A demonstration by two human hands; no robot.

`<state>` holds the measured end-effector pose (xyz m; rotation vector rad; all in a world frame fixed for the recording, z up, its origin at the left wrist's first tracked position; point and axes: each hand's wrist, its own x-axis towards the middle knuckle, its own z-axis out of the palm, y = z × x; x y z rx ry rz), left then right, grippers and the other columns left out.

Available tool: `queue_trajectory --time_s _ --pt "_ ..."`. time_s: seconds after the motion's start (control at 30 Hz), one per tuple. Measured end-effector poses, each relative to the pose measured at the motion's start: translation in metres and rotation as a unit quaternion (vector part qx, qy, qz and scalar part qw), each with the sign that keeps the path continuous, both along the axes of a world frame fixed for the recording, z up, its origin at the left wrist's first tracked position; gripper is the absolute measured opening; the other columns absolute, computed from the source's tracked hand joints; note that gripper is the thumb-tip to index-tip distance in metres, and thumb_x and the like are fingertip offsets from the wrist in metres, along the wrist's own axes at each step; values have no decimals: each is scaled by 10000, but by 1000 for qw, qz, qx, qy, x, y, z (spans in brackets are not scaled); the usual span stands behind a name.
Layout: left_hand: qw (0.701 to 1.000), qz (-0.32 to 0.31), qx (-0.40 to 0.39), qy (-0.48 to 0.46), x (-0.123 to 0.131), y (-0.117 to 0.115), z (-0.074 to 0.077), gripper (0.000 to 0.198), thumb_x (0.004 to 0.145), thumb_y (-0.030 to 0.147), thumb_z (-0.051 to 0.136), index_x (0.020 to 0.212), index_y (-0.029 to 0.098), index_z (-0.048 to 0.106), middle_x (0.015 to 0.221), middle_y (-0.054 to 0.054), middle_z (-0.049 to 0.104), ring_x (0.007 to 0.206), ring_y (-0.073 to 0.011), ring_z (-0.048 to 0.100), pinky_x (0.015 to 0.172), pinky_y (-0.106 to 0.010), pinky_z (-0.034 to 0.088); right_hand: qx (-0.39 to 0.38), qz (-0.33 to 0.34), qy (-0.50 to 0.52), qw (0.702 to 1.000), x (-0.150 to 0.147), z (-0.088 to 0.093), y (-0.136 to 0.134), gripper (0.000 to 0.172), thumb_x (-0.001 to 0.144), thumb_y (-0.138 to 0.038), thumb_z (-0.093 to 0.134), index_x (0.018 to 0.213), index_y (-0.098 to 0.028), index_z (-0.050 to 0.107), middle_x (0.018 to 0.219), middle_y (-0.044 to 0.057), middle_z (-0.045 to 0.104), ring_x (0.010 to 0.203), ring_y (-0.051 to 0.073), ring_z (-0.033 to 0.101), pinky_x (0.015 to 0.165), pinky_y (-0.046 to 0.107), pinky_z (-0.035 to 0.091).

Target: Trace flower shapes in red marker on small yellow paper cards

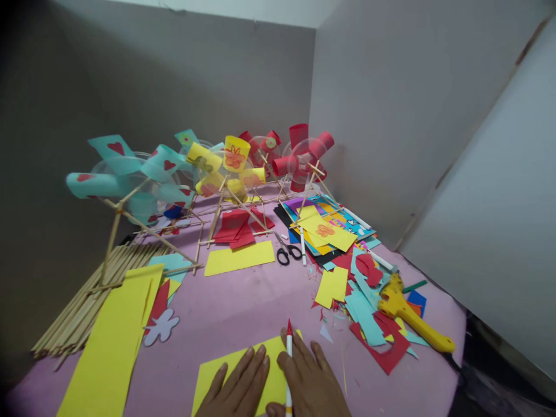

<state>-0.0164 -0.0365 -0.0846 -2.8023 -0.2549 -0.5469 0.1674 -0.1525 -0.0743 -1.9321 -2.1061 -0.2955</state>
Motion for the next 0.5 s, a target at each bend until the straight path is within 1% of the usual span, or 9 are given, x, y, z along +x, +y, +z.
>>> queue_trajectory --time_s 0.03,0.1,0.17,0.23,0.33,0.43,0.5 --pt "1000 -3 13 6 0 1 3 496 931 364 439 1403 233 365 1299 6 566 1127 -152 576 832 -252 470 -5 -6 12 1000 -1 1 0 347 827 -404 570 1088 -176 544 1330 182 529 1161 335 563 825 467 537" --pt "1000 5 27 9 -6 5 9 579 916 490 431 1402 181 367 1301 -33 561 1132 -174 575 821 -267 475 -6 -6 28 1000 -2 3 -1 336 827 -395 571 1084 -182 539 1338 171 524 1167 331 560 830 469 538" --pt "999 18 30 9 -17 8 16 665 895 539 439 1415 137 333 1298 -72 559 1128 -196 579 817 -280 480 -2 1 28 1000 -2 5 -2 343 821 -382 582 1088 -172 537 1319 182 541 1153 339 570 822 475 540" --pt "999 34 21 13 -27 8 24 677 888 497 472 1424 120 302 1301 -91 553 1125 -205 582 824 -285 486 6 2 26 1000 -3 8 -4 337 803 -347 601 1079 -162 539 1292 196 563 1128 351 586 803 482 545" --pt "997 66 -18 47 -37 3 37 634 862 387 533 1407 135 329 1354 -87 495 1174 -214 548 863 -307 498 30 -3 25 999 -4 10 -6 328 783 -284 606 1076 -157 532 1254 210 593 1092 352 611 786 480 547" --pt "987 98 -84 92 -38 -4 50 599 850 322 568 1384 144 366 1398 -96 430 1225 -229 501 927 -357 487 49 -8 24 998 -4 8 -8 298 788 -256 584 1064 -161 520 1228 219 613 1061 347 632 776 472 546" --pt "978 118 -129 113 -34 -7 57 594 848 303 588 1378 139 375 1413 -106 403 1252 -243 471 962 -398 469 45 -12 27 999 -3 5 -10 276 800 -241 562 1061 -169 512 1227 211 618 1050 343 639 782 475 540"
